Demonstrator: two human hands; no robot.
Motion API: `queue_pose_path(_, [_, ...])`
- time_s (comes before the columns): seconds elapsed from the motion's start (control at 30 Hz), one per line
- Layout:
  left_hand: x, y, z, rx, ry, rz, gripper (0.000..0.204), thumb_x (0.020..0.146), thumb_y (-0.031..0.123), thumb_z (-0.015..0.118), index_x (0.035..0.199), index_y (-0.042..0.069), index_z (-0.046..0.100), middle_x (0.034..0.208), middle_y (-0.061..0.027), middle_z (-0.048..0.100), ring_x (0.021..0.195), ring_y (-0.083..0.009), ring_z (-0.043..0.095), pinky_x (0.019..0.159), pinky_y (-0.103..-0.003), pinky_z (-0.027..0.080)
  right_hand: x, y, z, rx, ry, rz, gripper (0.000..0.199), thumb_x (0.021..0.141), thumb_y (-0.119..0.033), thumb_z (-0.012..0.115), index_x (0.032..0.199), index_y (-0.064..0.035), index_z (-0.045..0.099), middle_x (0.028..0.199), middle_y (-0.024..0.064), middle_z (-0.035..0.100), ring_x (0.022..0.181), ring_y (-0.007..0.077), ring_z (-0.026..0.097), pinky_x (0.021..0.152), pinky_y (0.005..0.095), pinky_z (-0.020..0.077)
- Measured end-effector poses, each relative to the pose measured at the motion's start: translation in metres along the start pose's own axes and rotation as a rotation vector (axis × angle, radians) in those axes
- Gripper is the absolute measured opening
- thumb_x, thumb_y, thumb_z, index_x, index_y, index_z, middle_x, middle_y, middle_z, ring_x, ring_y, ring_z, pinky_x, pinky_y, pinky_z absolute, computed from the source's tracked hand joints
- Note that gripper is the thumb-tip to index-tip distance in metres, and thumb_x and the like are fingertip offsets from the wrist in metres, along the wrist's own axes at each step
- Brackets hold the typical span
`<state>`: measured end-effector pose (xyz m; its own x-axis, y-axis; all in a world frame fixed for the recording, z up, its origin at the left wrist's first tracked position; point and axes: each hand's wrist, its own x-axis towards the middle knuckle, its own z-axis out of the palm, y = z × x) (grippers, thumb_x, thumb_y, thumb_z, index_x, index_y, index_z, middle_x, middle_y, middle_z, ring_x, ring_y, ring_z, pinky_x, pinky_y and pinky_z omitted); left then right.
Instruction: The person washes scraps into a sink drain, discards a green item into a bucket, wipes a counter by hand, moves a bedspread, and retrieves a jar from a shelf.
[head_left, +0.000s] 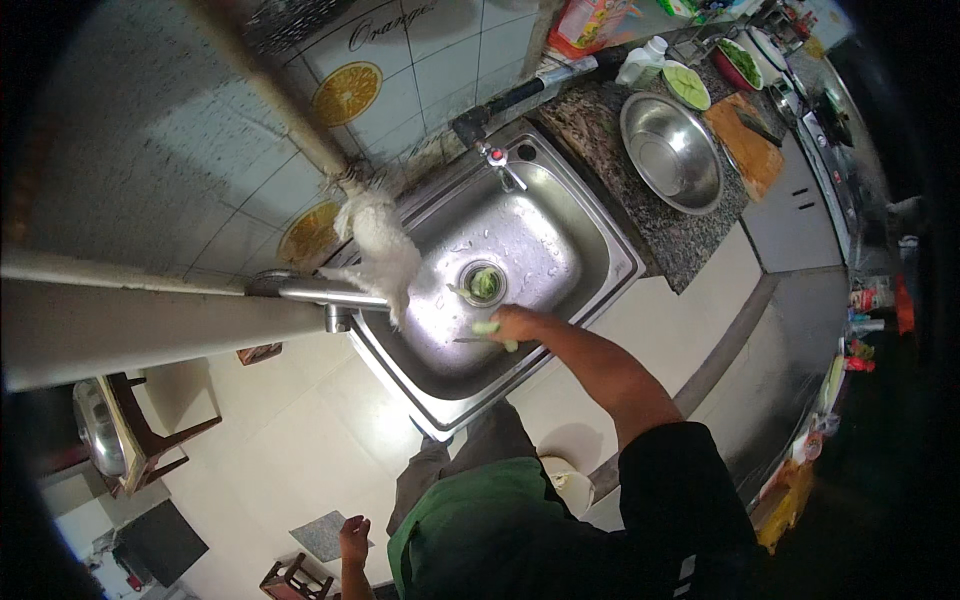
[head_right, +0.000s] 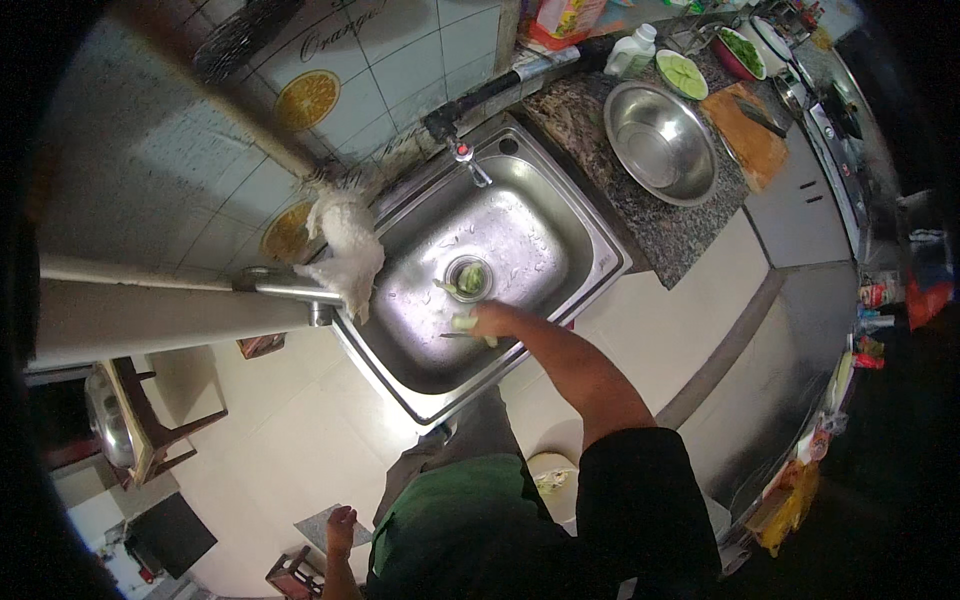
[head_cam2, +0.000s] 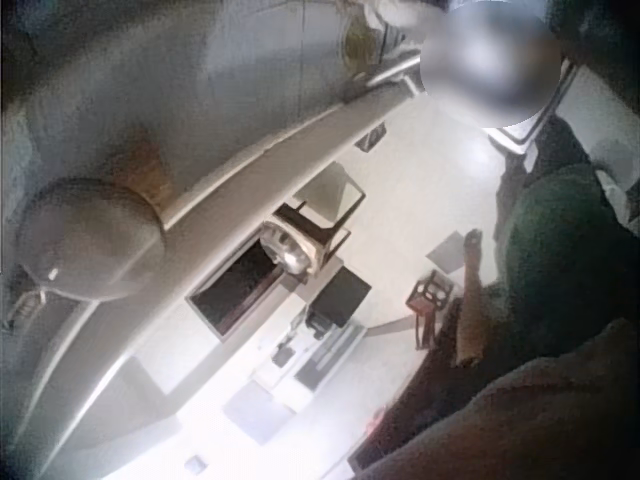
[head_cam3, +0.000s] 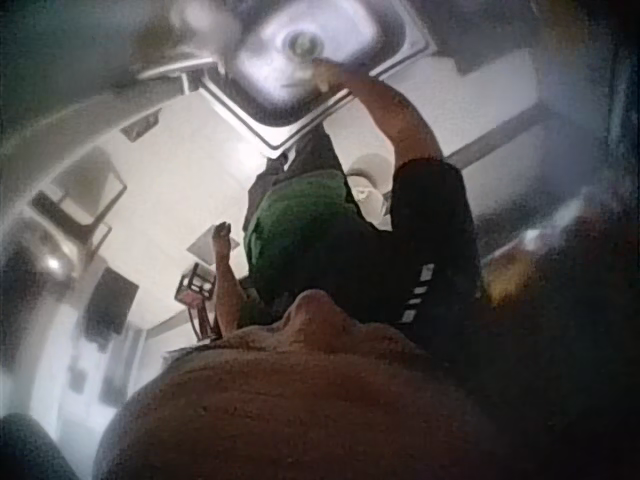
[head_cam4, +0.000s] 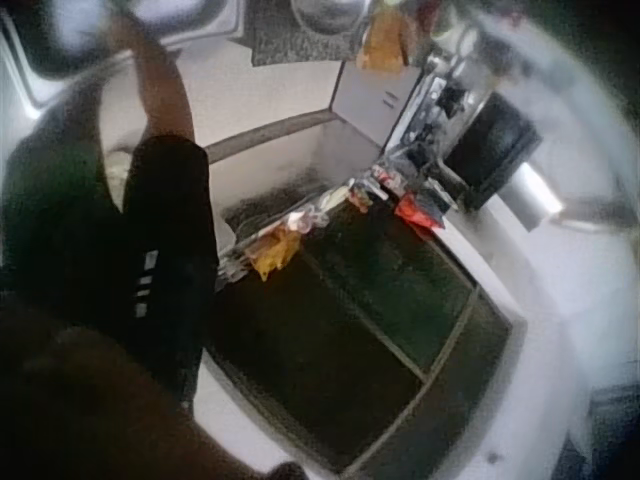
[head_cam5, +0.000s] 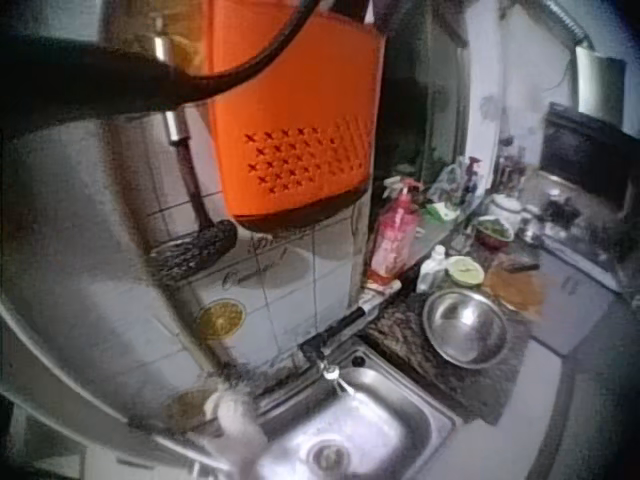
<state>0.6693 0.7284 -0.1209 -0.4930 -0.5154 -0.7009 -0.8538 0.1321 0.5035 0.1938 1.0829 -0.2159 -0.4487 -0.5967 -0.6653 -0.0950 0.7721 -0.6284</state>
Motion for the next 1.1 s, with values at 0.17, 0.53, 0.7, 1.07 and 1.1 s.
queue_pose_path(0.17, [0.028,-0.044,-0.023,0.063,-0.027,0.094,0.025,0.075,0.016,0.058,0.091,-0.002,0.053,0.073,-0.0077,0.057,0.064,-0.0142,0.053,0.057,-0.026,0.043,-0.068,-0.055,-0.028,0.659,0.385,0.179,0.021,0.075,-0.021,0.057,0.080,-0.0006,0.058,0.069,0.0047,0.056,0.061,0.0101,0.051,0.054,0.0252,0.0421])
queue_pose_path(0.53, [0.100,-0.070,-0.095,0.525,-0.469,0.356,0.016,0.074,0.012,0.054,0.084,0.000,0.055,0.069,-0.0038,0.054,0.062,-0.0122,0.049,0.058,-0.026,0.041,-0.306,-0.070,0.119,1.507,0.947,0.042,0.022,0.077,-0.016,0.056,0.096,-0.0048,0.052,0.081,0.0001,0.051,0.071,0.0084,0.049,0.061,0.0232,0.0411])
queue_pose_path(0.7, [0.158,-0.033,-0.112,0.324,-0.455,0.100,0.014,0.075,0.015,0.053,0.082,0.003,0.055,0.069,-0.0022,0.053,0.060,-0.0121,0.048,0.055,-0.026,0.041,-0.375,-0.019,0.295,1.485,1.294,0.513,0.021,0.077,-0.016,0.056,0.093,-0.0040,0.054,0.075,-0.0007,0.052,0.066,0.0083,0.049,0.055,0.0242,0.0404])
queue_pose_path(1.07, [0.165,0.084,-0.069,0.614,-0.438,0.538,0.023,0.075,0.017,0.058,0.093,0.002,0.054,0.081,-0.0077,0.058,0.072,-0.0157,0.054,0.066,-0.026,0.043,-0.396,0.056,0.513,0.779,1.284,1.187,0.044,0.072,-0.020,0.059,0.108,0.0019,0.046,0.094,0.0149,0.055,0.084,0.0241,0.053,0.076,0.0308,0.0412])
queue_pose_path(1.1, [0.169,0.080,-0.068,0.495,-0.448,0.520,0.024,0.075,0.018,0.059,0.092,0.001,0.055,0.082,-0.0100,0.059,0.075,-0.0162,0.055,0.067,-0.027,0.044,-0.385,0.075,0.530,0.768,1.312,1.146,0.039,0.073,-0.019,0.058,0.104,0.0019,0.048,0.091,0.0136,0.056,0.082,0.0227,0.053,0.075,0.0301,0.0418])
